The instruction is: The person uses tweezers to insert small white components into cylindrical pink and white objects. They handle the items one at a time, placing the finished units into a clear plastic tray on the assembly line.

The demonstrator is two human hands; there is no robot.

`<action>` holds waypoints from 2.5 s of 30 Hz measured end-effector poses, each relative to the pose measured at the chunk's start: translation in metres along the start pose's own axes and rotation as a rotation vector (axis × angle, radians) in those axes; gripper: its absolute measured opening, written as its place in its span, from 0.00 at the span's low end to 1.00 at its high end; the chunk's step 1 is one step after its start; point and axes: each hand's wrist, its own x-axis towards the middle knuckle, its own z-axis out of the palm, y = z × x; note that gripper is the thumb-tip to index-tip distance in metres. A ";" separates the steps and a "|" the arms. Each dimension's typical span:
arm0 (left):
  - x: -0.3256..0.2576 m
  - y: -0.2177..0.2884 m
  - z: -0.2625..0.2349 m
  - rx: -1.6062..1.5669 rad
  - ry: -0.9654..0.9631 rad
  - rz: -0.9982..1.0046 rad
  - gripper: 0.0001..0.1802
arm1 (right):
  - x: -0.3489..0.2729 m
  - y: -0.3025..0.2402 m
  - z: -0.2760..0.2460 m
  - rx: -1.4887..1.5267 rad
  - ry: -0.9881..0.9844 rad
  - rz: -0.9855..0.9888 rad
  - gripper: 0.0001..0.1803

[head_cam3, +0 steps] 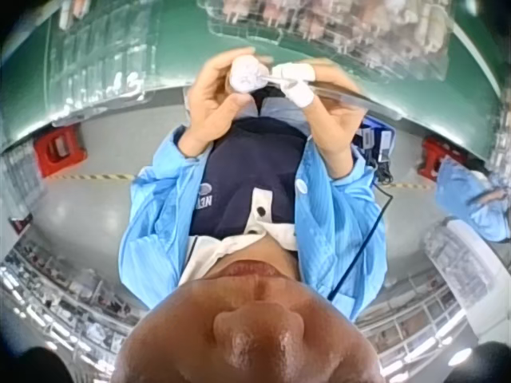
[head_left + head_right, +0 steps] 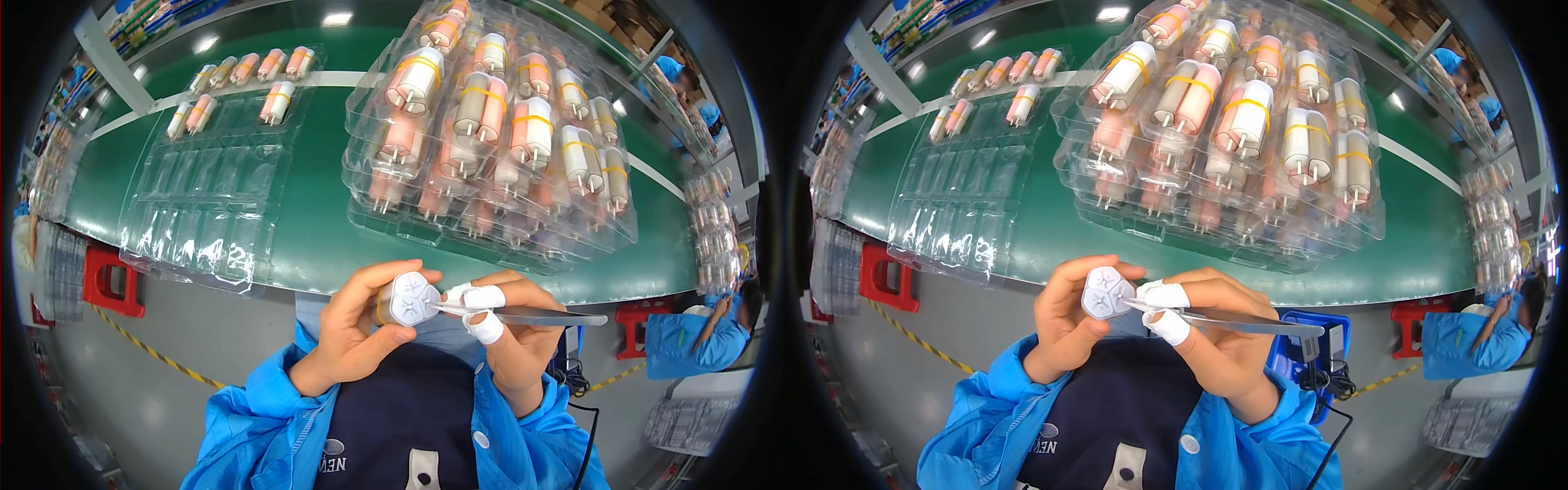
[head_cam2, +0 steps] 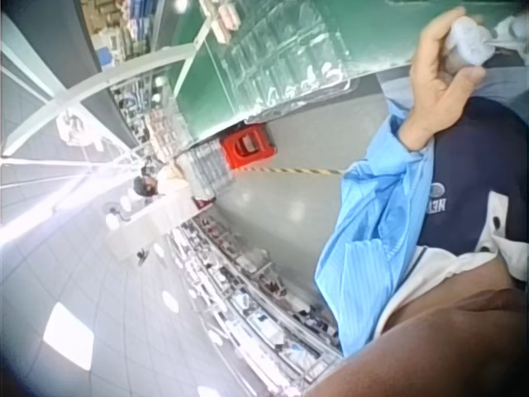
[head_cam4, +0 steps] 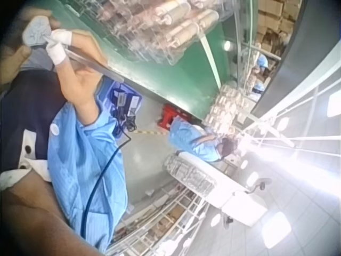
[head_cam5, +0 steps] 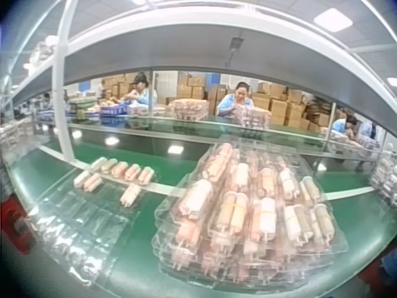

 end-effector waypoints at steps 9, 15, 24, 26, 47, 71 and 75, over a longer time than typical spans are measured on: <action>0.002 -0.007 -0.005 0.084 -0.091 0.147 0.31 | 0.005 -0.001 0.001 -0.136 -0.002 -0.121 0.11; 0.003 -0.005 -0.008 0.262 -0.078 0.222 0.31 | 0.008 -0.004 0.003 -0.260 -0.057 -0.152 0.11; 0.005 -0.002 -0.007 0.347 -0.056 0.262 0.31 | 0.010 -0.003 0.003 -0.352 -0.077 -0.182 0.10; 0.004 -0.004 -0.006 0.360 -0.037 0.263 0.31 | 0.010 -0.002 0.004 -0.359 -0.078 -0.181 0.10; 0.009 -0.006 -0.011 0.508 -0.063 0.353 0.29 | 0.022 -0.002 -0.003 -0.106 -0.103 0.065 0.08; 0.002 -0.013 -0.011 0.070 -0.155 0.117 0.30 | 0.003 -0.002 0.001 0.159 -0.002 0.087 0.11; 0.003 -0.010 -0.010 0.148 -0.111 0.161 0.29 | 0.002 0.002 -0.002 0.075 0.008 0.054 0.11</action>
